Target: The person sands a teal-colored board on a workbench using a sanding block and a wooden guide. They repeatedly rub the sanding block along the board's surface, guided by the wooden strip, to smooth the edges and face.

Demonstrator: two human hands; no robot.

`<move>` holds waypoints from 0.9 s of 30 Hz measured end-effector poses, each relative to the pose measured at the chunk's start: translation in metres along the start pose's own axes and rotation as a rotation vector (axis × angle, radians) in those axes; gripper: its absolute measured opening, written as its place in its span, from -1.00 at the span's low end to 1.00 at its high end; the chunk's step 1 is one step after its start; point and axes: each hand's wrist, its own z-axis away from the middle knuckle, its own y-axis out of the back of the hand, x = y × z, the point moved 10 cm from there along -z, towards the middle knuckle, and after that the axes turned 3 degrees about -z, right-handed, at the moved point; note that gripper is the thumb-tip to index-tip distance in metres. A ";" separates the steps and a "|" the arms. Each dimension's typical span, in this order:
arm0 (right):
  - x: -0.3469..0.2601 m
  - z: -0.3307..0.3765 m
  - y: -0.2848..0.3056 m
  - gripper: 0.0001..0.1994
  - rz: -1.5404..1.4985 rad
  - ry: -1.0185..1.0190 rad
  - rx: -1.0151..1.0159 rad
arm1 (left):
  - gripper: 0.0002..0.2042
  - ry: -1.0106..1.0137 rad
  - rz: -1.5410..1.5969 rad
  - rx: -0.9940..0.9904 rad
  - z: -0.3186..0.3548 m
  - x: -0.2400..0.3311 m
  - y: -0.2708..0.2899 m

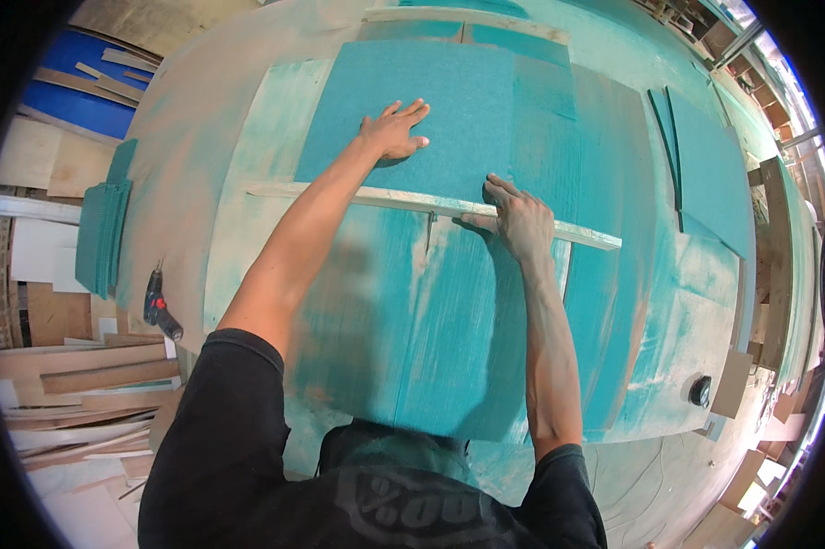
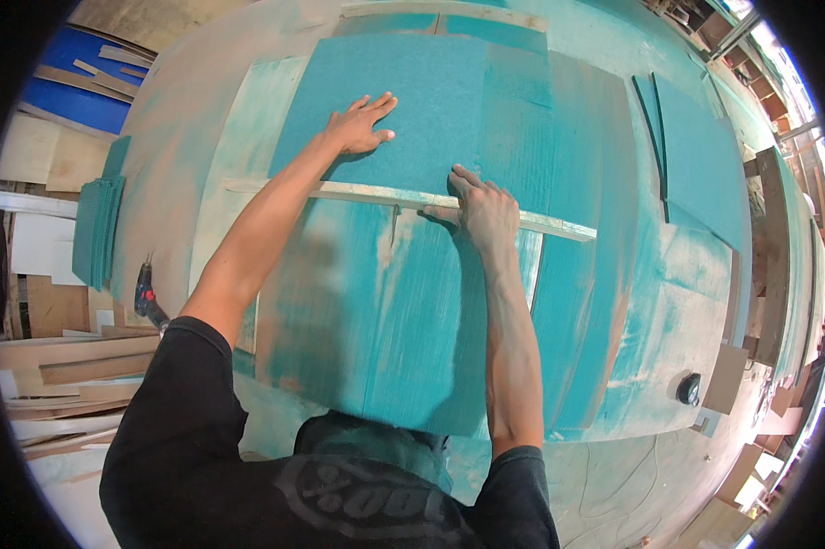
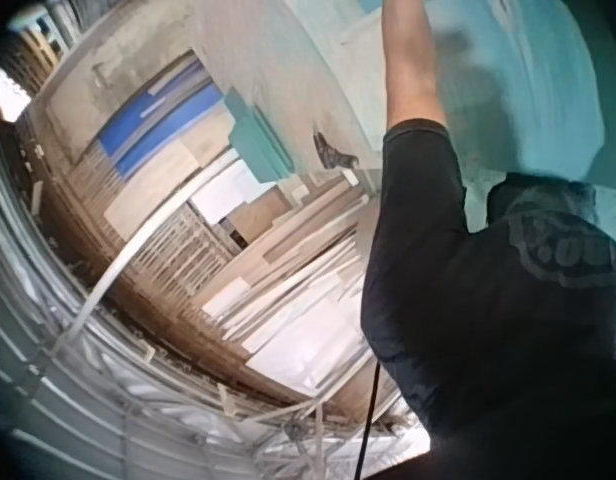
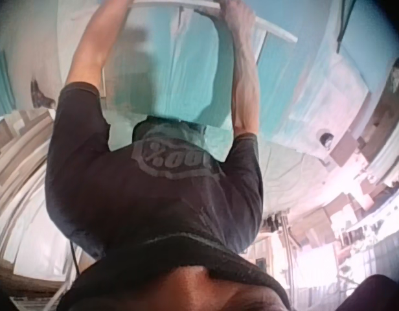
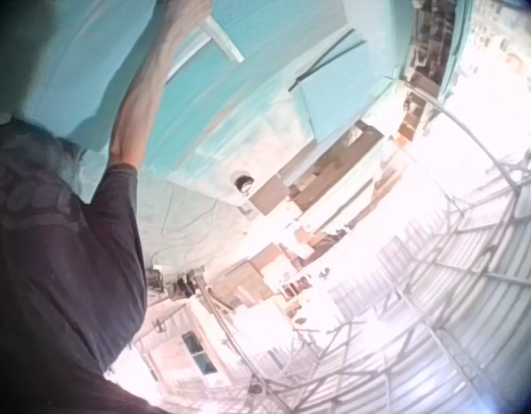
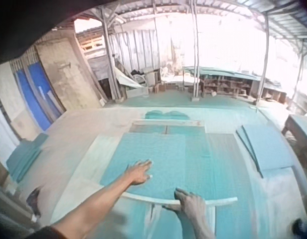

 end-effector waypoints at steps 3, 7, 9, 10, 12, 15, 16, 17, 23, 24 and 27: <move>0.013 -0.045 -0.005 -0.23 -0.010 0.026 0.032 | -0.25 0.029 -0.016 0.016 -0.043 -0.012 0.014; 0.036 -0.079 -0.011 -0.16 0.006 -0.021 -0.059 | -0.27 0.029 -0.028 0.003 -0.074 -0.012 0.029; 0.040 -0.078 -0.011 -0.18 0.011 -0.002 -0.039 | -0.28 0.017 -0.043 0.005 -0.071 -0.008 0.028; 0.040 -0.074 -0.015 -0.19 -0.015 -0.008 -0.051 | -0.28 0.016 -0.050 0.013 -0.065 -0.010 0.026; 0.034 -0.061 -0.018 -0.23 -0.067 -0.013 -0.074 | -0.28 0.013 -0.055 0.020 -0.049 -0.011 0.019; 0.022 -0.027 -0.011 -0.25 -0.105 -0.010 -0.056 | -0.26 0.011 -0.032 0.043 -0.014 -0.004 0.010; 0.013 -0.012 -0.008 -0.26 -0.092 0.002 -0.051 | -0.26 0.011 -0.027 0.046 0.002 -0.001 0.006; 0.004 0.005 -0.005 -0.27 -0.080 0.014 -0.046 | -0.26 0.011 -0.021 0.049 0.020 0.003 0.000; -0.058 0.130 0.016 -0.30 -0.053 0.064 0.012 | -0.27 -0.002 0.039 0.001 0.154 0.031 -0.041; -0.069 0.153 0.021 -0.31 -0.060 0.051 0.006 | -0.27 -0.008 0.044 0.004 0.179 0.037 -0.047; -0.099 0.228 0.026 -0.31 -0.042 0.017 -0.058 | -0.27 -0.018 0.060 -0.012 0.254 0.052 -0.074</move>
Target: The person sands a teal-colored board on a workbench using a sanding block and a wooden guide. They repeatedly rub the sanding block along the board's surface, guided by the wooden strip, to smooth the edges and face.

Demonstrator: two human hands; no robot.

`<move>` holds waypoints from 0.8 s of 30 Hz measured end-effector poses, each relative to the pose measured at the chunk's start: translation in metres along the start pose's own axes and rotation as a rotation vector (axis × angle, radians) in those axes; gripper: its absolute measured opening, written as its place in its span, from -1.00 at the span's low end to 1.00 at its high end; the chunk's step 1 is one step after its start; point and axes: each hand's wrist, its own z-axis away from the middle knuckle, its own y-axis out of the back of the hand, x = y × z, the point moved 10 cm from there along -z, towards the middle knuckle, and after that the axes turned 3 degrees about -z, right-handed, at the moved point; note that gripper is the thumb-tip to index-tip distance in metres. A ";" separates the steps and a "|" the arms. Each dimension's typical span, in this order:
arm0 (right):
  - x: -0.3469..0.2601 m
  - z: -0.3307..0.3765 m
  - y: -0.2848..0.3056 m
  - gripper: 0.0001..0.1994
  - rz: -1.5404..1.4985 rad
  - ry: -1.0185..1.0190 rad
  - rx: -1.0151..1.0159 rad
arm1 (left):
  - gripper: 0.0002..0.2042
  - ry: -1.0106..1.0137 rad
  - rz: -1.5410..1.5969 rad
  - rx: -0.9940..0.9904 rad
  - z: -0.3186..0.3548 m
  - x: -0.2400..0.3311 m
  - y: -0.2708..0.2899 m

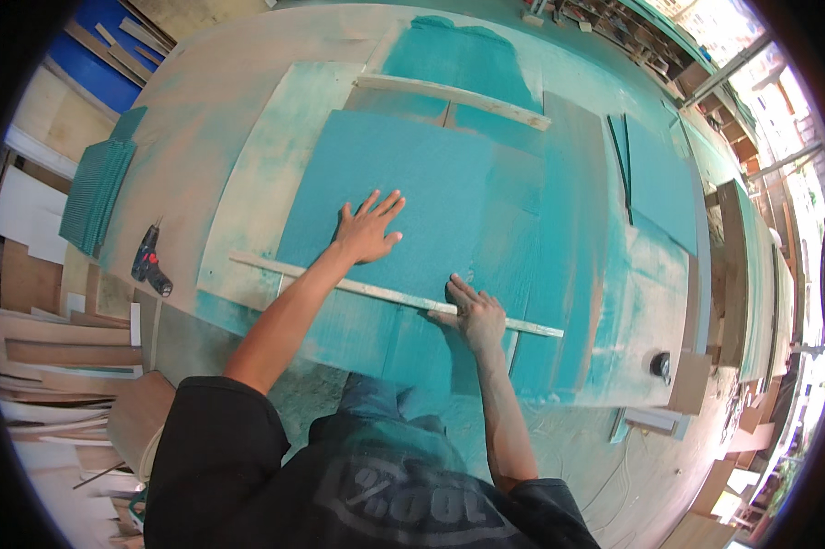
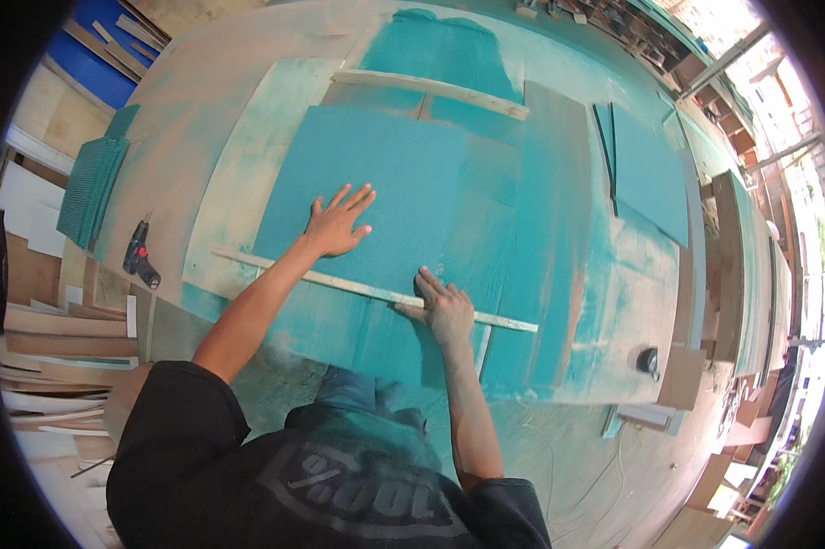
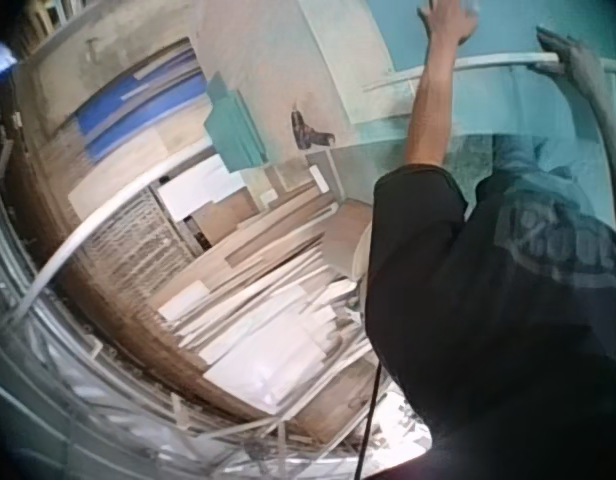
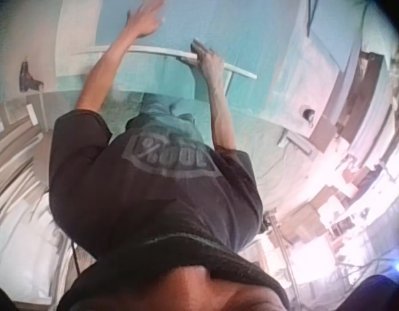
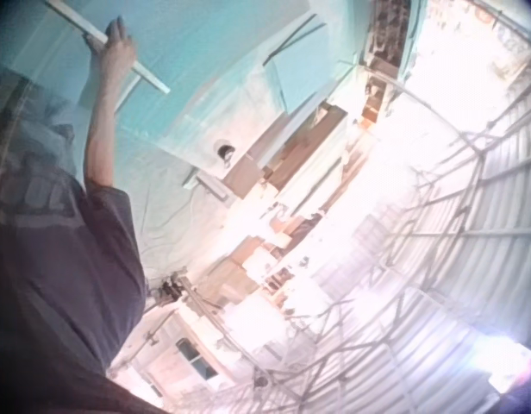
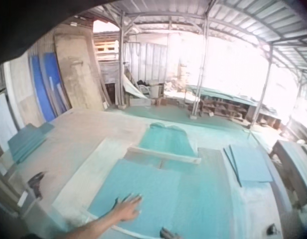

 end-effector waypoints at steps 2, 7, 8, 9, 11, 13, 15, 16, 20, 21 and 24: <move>-0.020 0.049 -0.001 -0.32 0.005 0.020 0.005 | -0.26 0.004 0.013 -0.020 0.048 0.008 -0.021; -0.057 0.141 -0.002 -0.28 -0.013 0.022 -0.046 | -0.25 -0.002 -0.010 -0.015 0.139 0.025 -0.058; -0.060 0.154 -0.004 -0.28 -0.024 0.010 -0.054 | -0.25 0.000 -0.003 -0.037 0.151 0.029 -0.061; -0.066 0.165 -0.005 -0.28 -0.042 0.000 -0.070 | -0.25 -0.001 0.001 -0.011 0.162 0.029 -0.066; -0.075 0.181 -0.006 -0.28 -0.064 -0.015 -0.094 | -0.24 -0.005 0.008 0.041 0.179 0.027 -0.079; -0.077 0.187 -0.004 -0.29 -0.066 -0.022 -0.095 | -0.24 -0.005 0.006 0.037 0.186 0.030 -0.083; -0.078 0.195 -0.005 -0.28 -0.063 -0.016 -0.089 | -0.25 -0.003 0.012 0.029 0.191 0.032 -0.085; -0.079 0.197 -0.004 -0.28 -0.049 0.004 -0.065 | -0.25 -0.002 0.019 0.023 0.192 0.032 -0.085; -0.082 0.201 -0.002 -0.27 -0.048 0.059 -0.012 | -0.23 -0.008 0.017 0.035 0.195 0.031 -0.088; -0.083 0.201 0.000 -0.27 -0.062 0.065 -0.009 | -0.22 -0.005 0.012 0.019 0.196 0.031 -0.089; -0.083 0.204 -0.002 -0.27 -0.085 0.006 -0.053 | -0.19 -0.001 0.007 -0.015 0.198 0.033 -0.089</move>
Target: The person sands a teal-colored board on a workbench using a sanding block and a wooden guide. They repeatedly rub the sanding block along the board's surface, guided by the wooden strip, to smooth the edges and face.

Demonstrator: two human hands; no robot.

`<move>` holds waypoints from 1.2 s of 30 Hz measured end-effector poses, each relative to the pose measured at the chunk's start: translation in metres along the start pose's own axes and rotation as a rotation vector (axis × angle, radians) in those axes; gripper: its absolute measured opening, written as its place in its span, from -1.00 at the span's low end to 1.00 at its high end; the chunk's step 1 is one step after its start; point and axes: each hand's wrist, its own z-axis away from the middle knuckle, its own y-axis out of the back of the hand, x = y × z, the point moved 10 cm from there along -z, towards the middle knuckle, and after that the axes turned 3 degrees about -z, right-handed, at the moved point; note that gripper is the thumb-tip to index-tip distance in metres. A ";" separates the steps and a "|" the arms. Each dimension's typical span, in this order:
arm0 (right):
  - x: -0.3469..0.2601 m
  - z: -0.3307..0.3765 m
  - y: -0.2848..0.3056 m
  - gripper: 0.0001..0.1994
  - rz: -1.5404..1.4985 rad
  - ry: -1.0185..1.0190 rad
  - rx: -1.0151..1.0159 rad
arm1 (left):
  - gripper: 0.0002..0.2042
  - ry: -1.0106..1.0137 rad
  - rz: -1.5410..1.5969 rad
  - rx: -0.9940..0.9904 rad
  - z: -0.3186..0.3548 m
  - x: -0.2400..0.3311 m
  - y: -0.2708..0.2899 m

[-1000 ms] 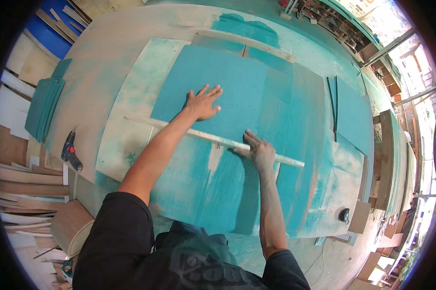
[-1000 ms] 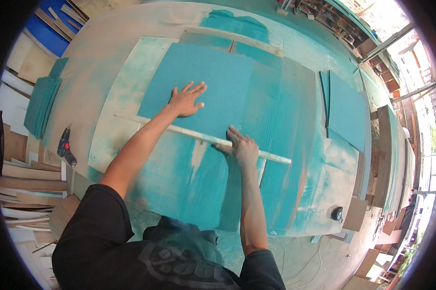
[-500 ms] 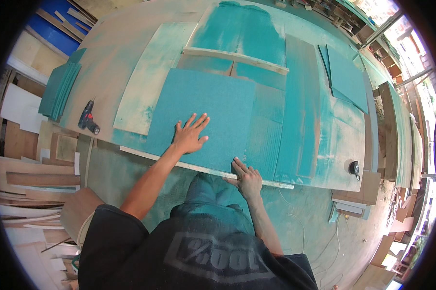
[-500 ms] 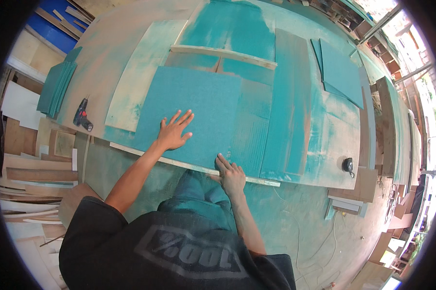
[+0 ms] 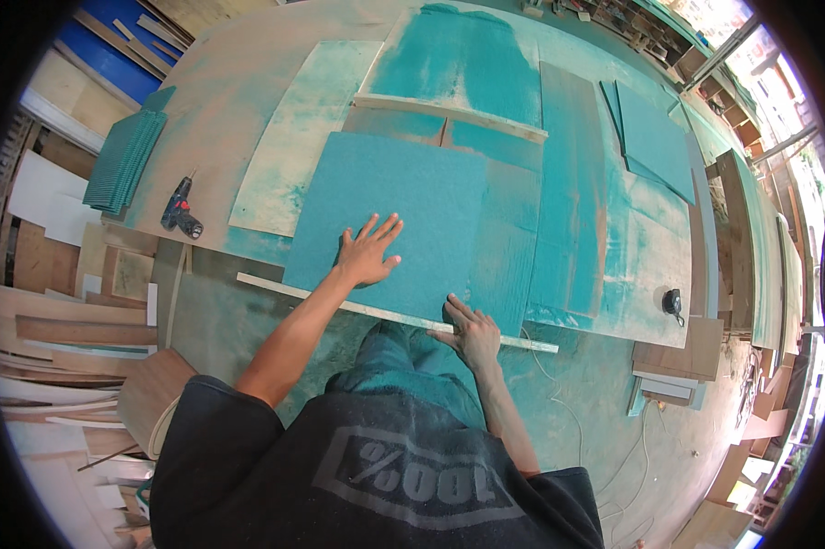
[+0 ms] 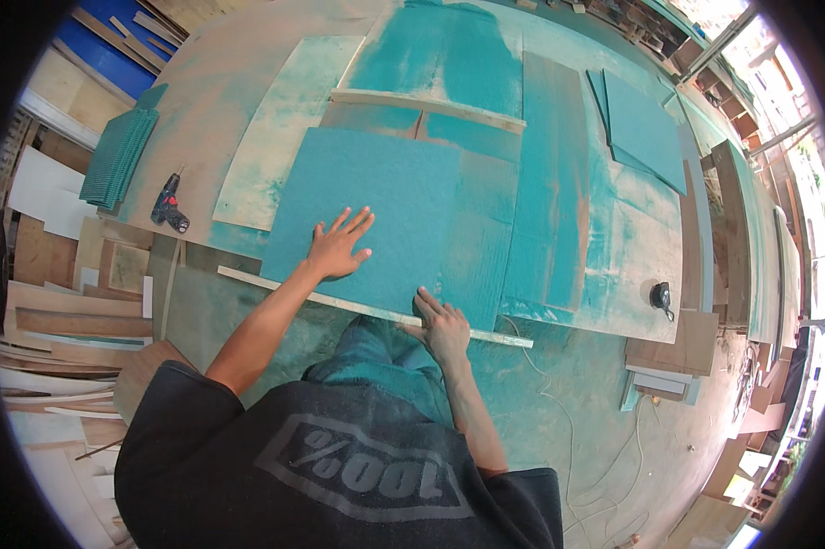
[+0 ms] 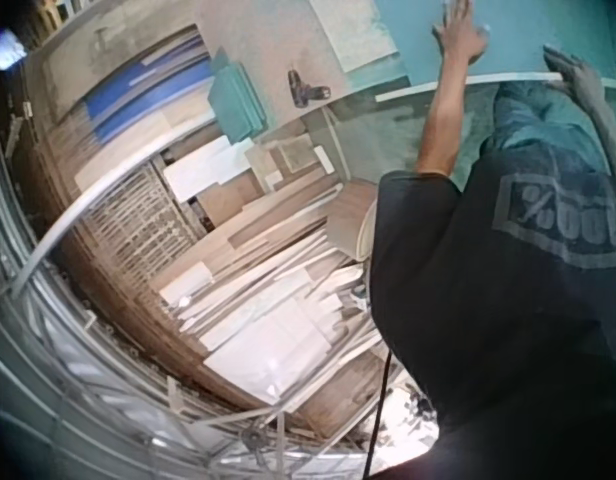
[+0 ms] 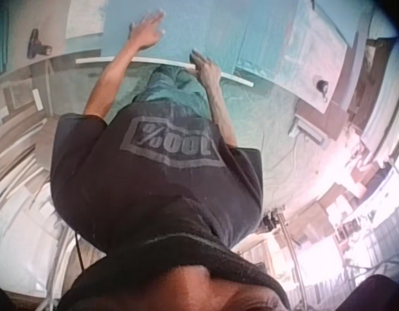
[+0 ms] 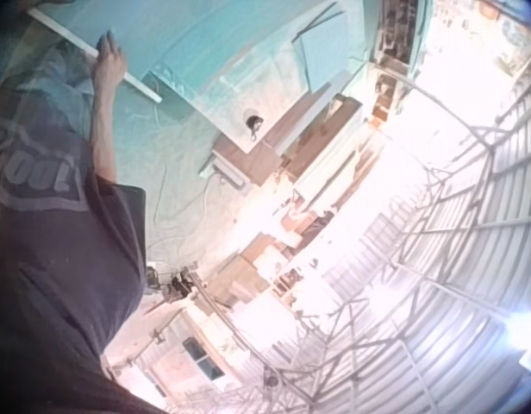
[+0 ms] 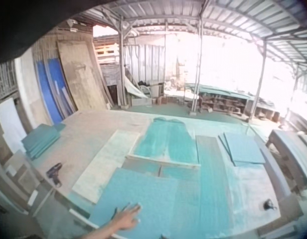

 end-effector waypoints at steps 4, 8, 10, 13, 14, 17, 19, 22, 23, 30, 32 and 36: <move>0.011 -0.012 0.015 -0.31 -0.216 -0.164 0.019 | -0.20 -0.023 0.061 0.045 -0.001 -0.003 0.012; 0.044 -0.024 0.010 -0.40 -0.222 -0.526 -0.009 | -0.27 0.192 0.170 0.396 0.007 -0.072 0.011; 0.047 -0.024 -0.003 -0.43 -0.148 -0.546 -0.035 | -0.24 0.454 0.065 0.502 0.026 -0.128 0.007; 0.034 -0.029 -0.002 -0.44 -0.148 -0.510 -0.030 | -0.14 0.705 0.123 0.423 0.050 -0.160 0.013; 0.034 -0.028 -0.001 -0.44 -0.140 -0.496 -0.026 | -0.10 0.761 0.178 0.379 0.054 -0.166 0.009; 0.027 -0.034 0.000 -0.42 -0.148 -0.446 -0.023 | 0.03 0.724 0.190 0.429 0.051 -0.185 -0.004; 0.029 -0.033 0.002 -0.40 -0.138 -0.447 -0.026 | 0.01 0.743 0.154 0.362 0.046 -0.182 -0.002; 0.029 -0.033 0.001 -0.37 -0.131 -0.463 -0.027 | 0.01 0.736 0.118 0.333 0.039 -0.179 0.005; 0.029 -0.033 0.001 -0.37 -0.135 -0.464 -0.027 | 0.02 0.729 0.109 0.334 0.038 -0.179 0.006; 0.034 -0.032 0.001 -0.37 -0.151 -0.486 -0.029 | 0.05 0.714 0.095 0.341 0.037 -0.181 0.004; 0.034 -0.033 0.002 -0.37 -0.154 -0.461 -0.002 | 0.06 0.707 0.094 0.358 0.038 -0.182 0.003; 0.034 -0.034 0.004 -0.37 -0.163 -0.468 0.005 | 0.06 0.703 0.123 0.382 0.043 -0.176 0.006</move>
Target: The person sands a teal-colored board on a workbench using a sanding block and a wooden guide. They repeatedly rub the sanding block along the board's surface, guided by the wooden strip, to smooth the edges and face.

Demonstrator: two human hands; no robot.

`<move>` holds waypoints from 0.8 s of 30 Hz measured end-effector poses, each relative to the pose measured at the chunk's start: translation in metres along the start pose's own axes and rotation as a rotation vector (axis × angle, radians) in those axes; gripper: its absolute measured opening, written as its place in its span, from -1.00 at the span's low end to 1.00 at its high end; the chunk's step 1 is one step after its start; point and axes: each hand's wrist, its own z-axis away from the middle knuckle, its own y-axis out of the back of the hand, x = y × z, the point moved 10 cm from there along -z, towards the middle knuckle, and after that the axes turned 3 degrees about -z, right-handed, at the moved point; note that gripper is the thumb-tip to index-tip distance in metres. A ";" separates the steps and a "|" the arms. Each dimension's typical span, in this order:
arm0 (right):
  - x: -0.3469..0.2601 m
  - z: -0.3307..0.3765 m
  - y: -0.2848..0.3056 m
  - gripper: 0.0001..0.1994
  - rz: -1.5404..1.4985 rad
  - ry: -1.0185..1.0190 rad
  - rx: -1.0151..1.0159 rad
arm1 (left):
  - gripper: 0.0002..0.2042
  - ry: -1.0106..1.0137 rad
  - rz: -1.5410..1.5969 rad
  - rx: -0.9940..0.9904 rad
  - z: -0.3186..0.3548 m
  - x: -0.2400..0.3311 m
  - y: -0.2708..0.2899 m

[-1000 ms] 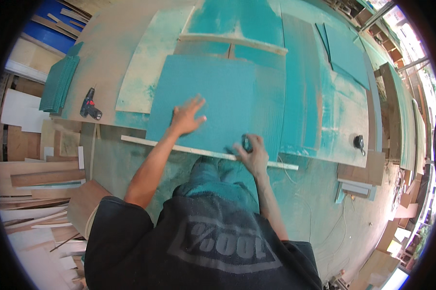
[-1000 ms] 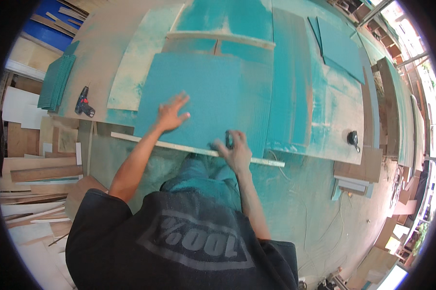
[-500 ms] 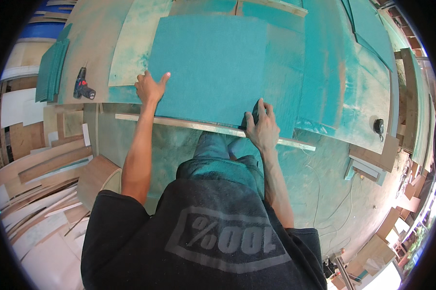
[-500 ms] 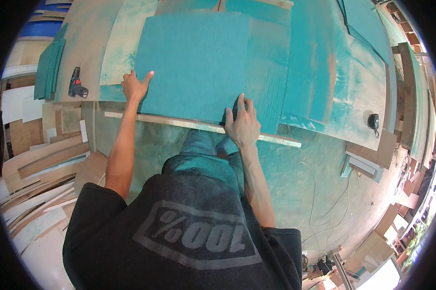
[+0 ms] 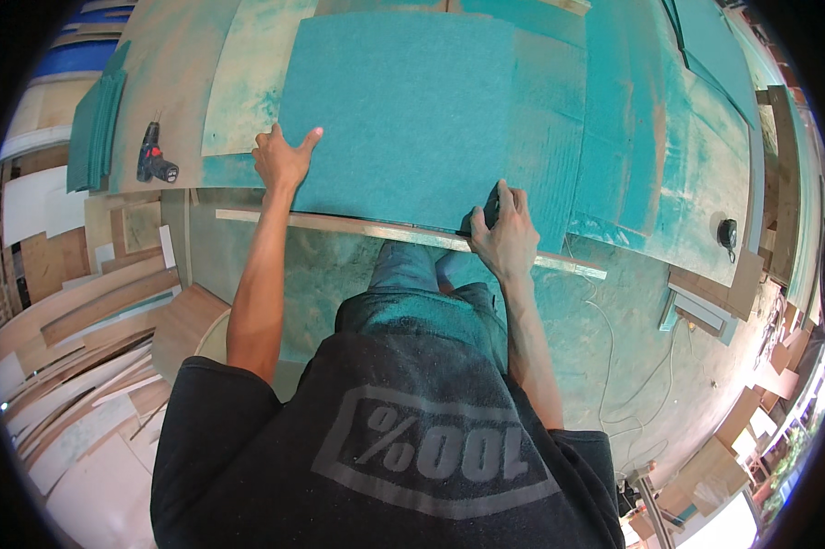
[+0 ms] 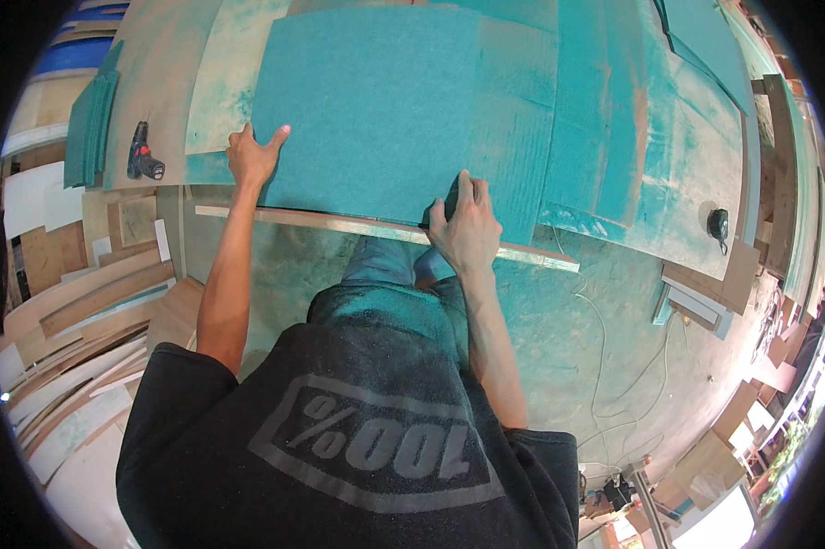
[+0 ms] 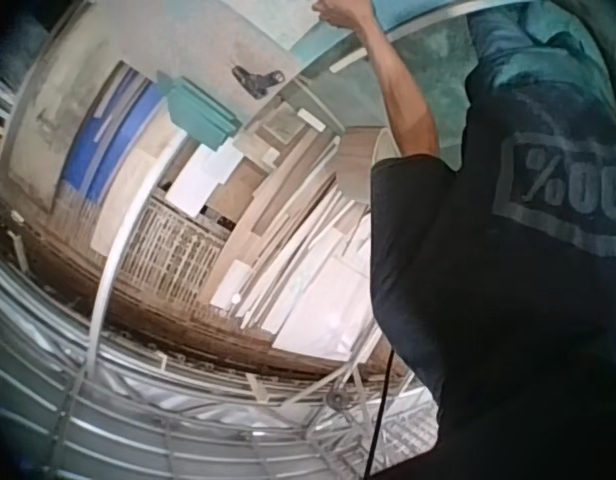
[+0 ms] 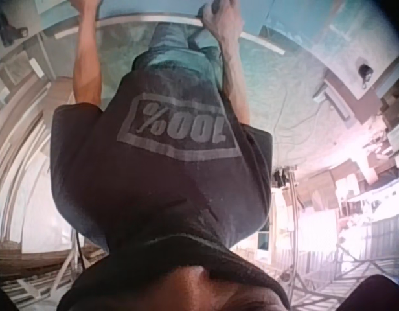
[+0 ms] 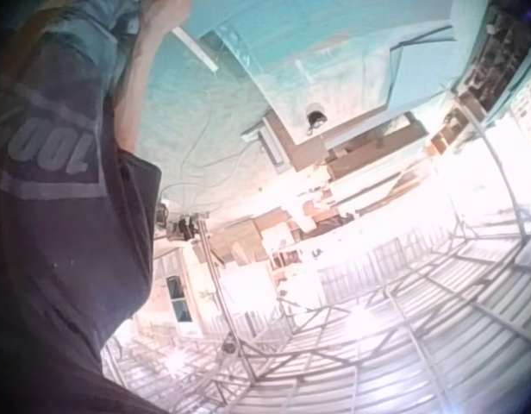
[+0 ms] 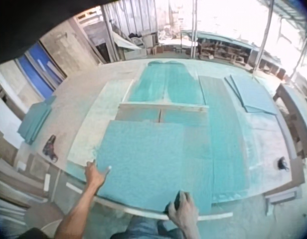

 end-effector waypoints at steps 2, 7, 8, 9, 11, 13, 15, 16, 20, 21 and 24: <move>0.002 0.001 0.001 -0.38 -0.011 -0.020 -0.004 | 0.06 -0.002 0.003 0.002 0.002 0.000 0.001; 0.001 0.002 0.002 -0.42 -0.009 -0.030 -0.012 | 0.07 -0.005 0.039 0.011 0.006 -0.003 0.001; 0.001 0.002 0.002 -0.43 -0.009 -0.033 -0.008 | 0.07 -0.005 0.049 0.012 0.007 -0.004 0.002; 0.001 0.002 0.002 -0.44 -0.009 -0.036 -0.004 | 0.07 -0.011 0.050 0.011 0.007 -0.003 0.002; 0.000 0.002 0.002 -0.45 0.011 -0.016 0.001 | 0.06 -0.024 0.051 0.010 0.009 -0.002 0.003; -0.002 0.000 0.004 -0.45 0.031 0.007 0.015 | 0.05 -0.032 0.052 -0.023 0.009 -0.002 0.003; -0.004 0.003 0.001 -0.46 0.044 0.032 0.030 | 0.04 -0.021 0.017 -0.064 0.010 -0.002 0.002; -0.003 0.002 -0.001 -0.43 0.041 0.017 0.017 | 0.03 -0.004 -0.018 -0.089 0.009 -0.001 0.000; -0.010 0.008 0.004 -0.21 0.092 0.124 0.096 | -0.07 -0.155 -0.245 -0.102 0.020 0.058 0.033; -0.017 0.012 0.008 -0.13 0.118 0.200 0.147 | -0.10 -0.315 -0.205 -0.063 0.022 0.083 0.031; -0.030 0.028 0.001 0.12 0.285 0.347 -0.105 | -0.21 -0.725 0.021 -0.135 0.038 0.157 0.008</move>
